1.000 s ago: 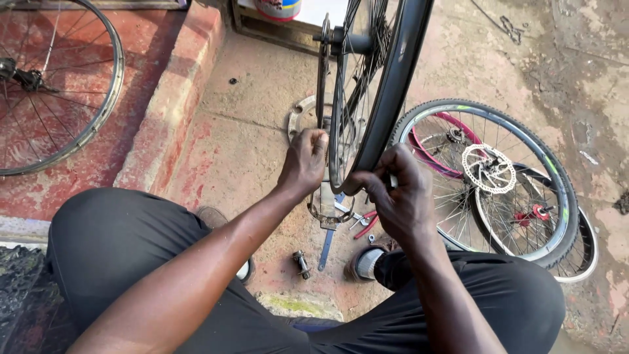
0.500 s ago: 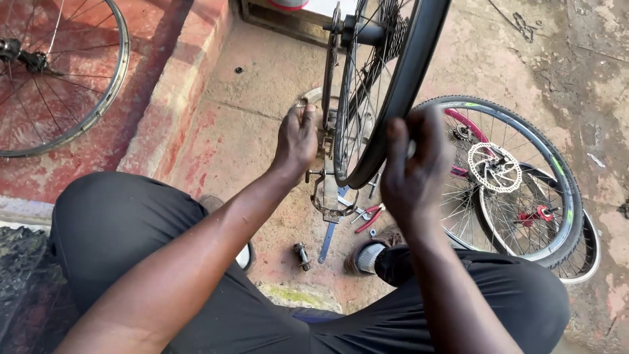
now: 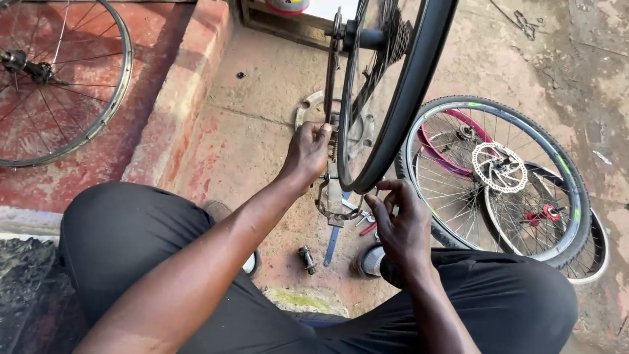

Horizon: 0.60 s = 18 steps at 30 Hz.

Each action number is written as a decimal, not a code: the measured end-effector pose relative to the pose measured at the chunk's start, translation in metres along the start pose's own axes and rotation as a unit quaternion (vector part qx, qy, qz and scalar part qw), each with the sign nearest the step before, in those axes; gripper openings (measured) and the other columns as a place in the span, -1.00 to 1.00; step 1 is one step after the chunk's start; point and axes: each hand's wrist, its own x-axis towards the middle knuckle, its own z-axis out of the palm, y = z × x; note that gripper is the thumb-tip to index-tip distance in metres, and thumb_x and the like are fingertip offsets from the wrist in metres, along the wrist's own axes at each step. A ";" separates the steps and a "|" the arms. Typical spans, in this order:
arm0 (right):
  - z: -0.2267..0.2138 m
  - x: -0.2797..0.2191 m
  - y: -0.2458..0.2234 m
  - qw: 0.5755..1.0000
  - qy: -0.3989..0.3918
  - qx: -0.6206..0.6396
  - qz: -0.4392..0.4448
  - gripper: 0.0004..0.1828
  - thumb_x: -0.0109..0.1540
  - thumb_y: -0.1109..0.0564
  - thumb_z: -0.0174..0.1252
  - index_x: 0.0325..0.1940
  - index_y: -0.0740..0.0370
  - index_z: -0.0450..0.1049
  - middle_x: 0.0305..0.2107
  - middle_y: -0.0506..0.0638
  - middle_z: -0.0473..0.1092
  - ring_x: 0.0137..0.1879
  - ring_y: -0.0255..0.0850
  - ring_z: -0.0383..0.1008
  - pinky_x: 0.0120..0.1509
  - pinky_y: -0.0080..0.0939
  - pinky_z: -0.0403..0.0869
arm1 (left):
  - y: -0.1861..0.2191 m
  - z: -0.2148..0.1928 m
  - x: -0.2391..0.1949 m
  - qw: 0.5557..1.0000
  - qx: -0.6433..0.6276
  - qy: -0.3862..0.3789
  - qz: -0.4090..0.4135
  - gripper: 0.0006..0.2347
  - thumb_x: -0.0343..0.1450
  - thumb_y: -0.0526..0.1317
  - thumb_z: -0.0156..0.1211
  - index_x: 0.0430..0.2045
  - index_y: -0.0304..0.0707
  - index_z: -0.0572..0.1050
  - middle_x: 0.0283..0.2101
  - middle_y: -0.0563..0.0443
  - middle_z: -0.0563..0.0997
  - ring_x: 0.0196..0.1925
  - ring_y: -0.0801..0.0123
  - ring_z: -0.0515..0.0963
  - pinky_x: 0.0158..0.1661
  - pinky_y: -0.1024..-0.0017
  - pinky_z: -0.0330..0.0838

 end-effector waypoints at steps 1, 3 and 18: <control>0.000 0.000 -0.001 1.000 0.000 -0.004 -0.023 -0.80 0.18 0.08 0.32 -0.19 0.16 0.50 -0.76 -0.08 0.24 -0.59 -0.10 0.32 -0.34 -0.21 0.34 | -0.004 -0.001 -0.001 1.000 -0.006 -0.002 0.018 -0.67 0.51 -0.02 -0.10 -0.25 -0.35 0.47 -0.29 -0.21 0.53 -0.15 0.13 0.55 -0.19 0.22 0.42; -0.001 0.002 -0.001 0.999 -0.008 -0.015 -0.049 -0.79 0.17 0.05 0.32 -0.23 0.16 0.49 -0.73 -0.08 0.25 -0.55 -0.06 0.35 -0.33 -0.17 0.35 | -0.002 0.000 -0.004 1.000 0.004 -0.009 -0.015 -0.69 0.53 -0.03 -0.13 -0.22 -0.31 0.45 -0.27 -0.19 0.53 -0.17 0.15 0.56 -0.18 0.22 0.46; 0.004 0.008 -0.032 0.993 -0.055 -0.088 -0.052 -0.73 0.26 -0.01 0.20 -0.42 0.14 0.35 -0.58 0.10 0.33 -0.38 0.23 0.45 -0.37 0.03 0.40 | -0.020 0.025 -0.011 0.985 -0.048 -0.164 -0.016 -0.46 0.54 0.15 -0.27 -0.26 -0.48 0.48 -0.42 -0.16 0.54 -0.38 0.28 0.57 -0.37 0.38 0.54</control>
